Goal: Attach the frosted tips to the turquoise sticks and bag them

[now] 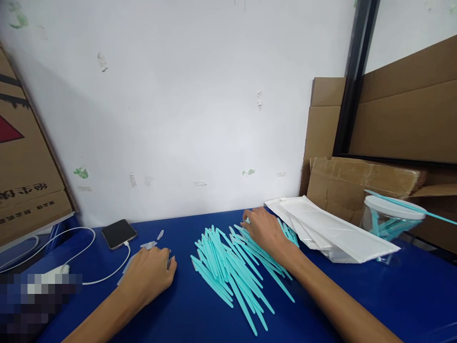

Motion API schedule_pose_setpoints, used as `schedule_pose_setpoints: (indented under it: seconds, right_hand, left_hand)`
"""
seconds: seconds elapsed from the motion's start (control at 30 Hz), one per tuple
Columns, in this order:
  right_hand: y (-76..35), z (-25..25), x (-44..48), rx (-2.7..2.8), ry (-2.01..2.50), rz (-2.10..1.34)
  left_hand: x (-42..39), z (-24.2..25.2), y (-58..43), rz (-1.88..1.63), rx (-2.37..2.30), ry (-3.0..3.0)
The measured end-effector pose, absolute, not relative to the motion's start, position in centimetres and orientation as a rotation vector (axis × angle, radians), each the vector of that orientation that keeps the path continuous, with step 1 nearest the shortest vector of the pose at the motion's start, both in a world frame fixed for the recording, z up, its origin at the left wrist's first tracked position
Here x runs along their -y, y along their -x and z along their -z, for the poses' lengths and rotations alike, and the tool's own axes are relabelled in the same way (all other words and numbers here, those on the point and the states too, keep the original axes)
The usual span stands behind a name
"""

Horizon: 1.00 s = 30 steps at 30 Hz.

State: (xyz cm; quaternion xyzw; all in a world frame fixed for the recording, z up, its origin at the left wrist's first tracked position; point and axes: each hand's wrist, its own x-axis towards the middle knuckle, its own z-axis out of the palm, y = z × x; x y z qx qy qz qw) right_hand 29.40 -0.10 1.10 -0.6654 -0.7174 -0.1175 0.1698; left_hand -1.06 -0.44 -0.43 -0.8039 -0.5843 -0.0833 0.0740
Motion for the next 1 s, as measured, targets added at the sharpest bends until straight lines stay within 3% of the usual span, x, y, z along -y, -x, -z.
schedule_pose_setpoints:
  seconds: [0.2,0.57,0.87,1.0]
  right_hand:
    - [-26.7,0.0,0.8,2.368,1.504,0.357]
    - [-24.6,1.3,0.5,2.363,1.653,0.497]
    - [-25.0,0.8,0.8,2.277,1.638,0.411]
    - [-25.2,0.2,1.3,2.136,1.497,0.218]
  left_hand:
    - [1.1,0.5,0.0,0.11,1.589,2.397]
    - [0.9,0.3,0.3,0.123,1.614,2.415]
    - [1.3,-0.1,-0.2,0.457,1.463,2.568]
    - [1.2,0.0,-0.1,0.627,1.46,2.647]
